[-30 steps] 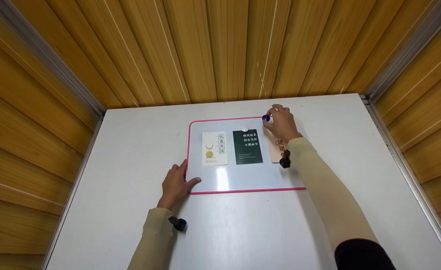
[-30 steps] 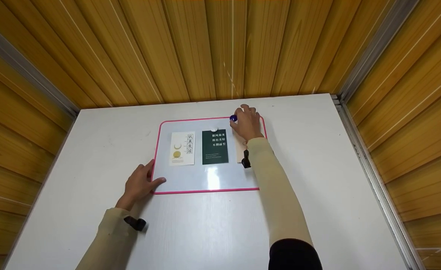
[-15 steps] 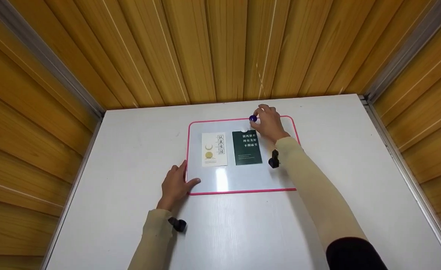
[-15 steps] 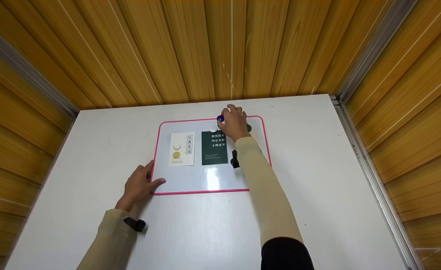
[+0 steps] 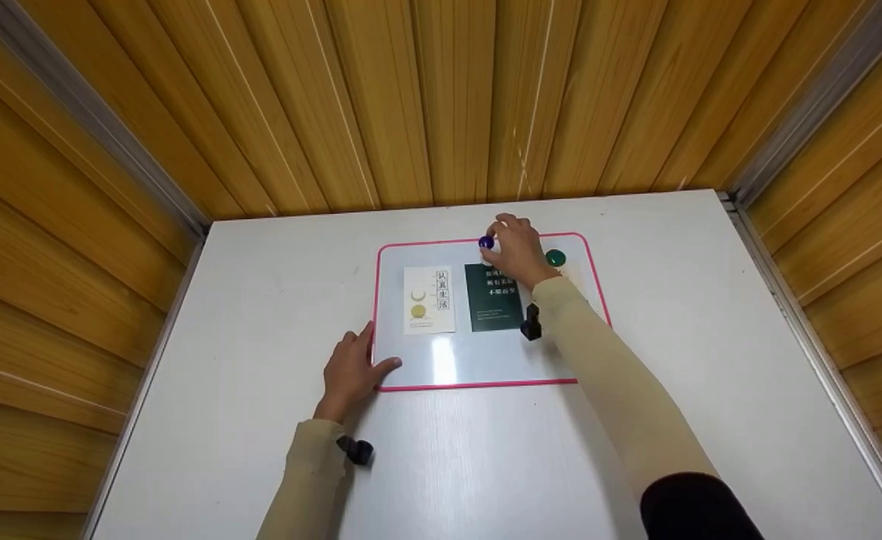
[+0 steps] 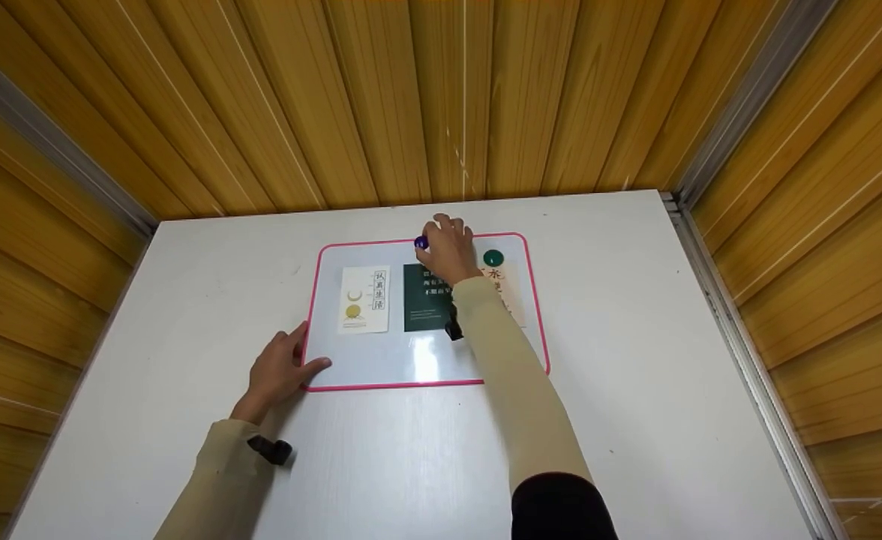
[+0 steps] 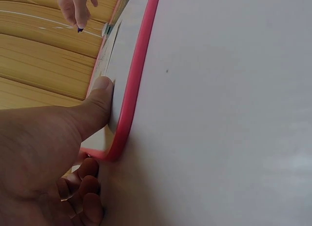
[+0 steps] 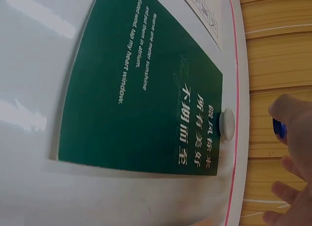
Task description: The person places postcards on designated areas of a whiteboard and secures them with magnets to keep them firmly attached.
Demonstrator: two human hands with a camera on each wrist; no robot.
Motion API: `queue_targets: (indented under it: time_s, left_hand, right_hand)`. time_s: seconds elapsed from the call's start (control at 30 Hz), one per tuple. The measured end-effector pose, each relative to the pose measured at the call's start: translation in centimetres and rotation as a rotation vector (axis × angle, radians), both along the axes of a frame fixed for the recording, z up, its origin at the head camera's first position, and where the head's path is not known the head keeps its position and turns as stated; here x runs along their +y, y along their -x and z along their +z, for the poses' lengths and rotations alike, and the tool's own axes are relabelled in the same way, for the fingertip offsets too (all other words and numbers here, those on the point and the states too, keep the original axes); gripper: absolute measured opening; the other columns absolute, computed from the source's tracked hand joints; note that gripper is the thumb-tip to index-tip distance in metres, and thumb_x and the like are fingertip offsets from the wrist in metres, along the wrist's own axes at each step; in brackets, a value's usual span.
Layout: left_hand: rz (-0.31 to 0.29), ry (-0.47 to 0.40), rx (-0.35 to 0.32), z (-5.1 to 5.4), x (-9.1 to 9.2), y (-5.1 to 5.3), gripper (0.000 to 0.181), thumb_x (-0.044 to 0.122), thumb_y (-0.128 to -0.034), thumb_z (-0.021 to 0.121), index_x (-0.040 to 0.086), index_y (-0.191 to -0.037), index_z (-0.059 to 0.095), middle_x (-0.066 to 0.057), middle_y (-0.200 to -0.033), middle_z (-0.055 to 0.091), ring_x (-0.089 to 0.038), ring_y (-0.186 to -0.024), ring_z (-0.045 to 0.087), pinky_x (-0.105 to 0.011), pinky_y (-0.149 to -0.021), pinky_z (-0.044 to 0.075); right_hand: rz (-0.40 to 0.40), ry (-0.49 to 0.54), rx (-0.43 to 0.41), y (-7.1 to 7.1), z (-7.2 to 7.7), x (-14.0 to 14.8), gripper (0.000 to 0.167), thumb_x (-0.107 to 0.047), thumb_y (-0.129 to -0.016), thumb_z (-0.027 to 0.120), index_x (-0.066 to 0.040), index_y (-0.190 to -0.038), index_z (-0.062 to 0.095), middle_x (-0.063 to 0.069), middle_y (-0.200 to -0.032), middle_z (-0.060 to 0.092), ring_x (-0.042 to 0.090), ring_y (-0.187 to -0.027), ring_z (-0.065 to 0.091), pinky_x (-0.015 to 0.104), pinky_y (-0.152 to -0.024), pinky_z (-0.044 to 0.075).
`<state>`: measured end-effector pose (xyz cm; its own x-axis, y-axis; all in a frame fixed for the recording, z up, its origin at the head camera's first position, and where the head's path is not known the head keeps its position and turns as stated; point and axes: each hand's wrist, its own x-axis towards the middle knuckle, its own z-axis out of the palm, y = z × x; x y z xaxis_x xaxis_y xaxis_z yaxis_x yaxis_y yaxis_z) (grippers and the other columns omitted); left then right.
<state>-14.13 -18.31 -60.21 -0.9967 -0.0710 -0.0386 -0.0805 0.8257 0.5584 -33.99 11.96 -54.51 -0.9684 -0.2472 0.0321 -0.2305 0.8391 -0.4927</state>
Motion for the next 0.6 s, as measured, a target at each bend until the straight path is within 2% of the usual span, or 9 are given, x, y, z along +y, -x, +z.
queue_targets:
  time_s: [0.37, 0.6]
  left_hand:
    - [-0.001, -0.017, -0.015, 0.3, 0.1, 0.0, 0.095, 0.043, -0.0831, 0.085, 0.009, -0.159, 0.039, -0.009, -0.097, 0.052, -0.024, -0.087, 0.048, -0.040, -0.078, 0.043]
    - [0.006, -0.006, -0.005, 0.2, 0.1, -0.1, 0.094, 0.042, -0.0822, 0.086, 0.008, -0.158, 0.041, -0.011, -0.098, 0.054, -0.024, -0.086, 0.048, -0.041, -0.078, 0.044]
  right_hand:
    - [0.053, -0.013, 0.032, -0.2, -0.7, -2.1, 0.036, -0.033, -0.096, 0.072, -0.010, -0.123, 0.068, 0.012, -0.159, 0.039, 0.036, -0.143, 0.036, 0.052, -0.120, 0.025]
    - [0.062, -0.022, 0.009, -0.4, -1.2, -3.9, 0.039, -0.035, -0.096, 0.072, -0.012, -0.128, 0.067, 0.010, -0.160, 0.038, 0.035, -0.144, 0.035, 0.052, -0.120, 0.025]
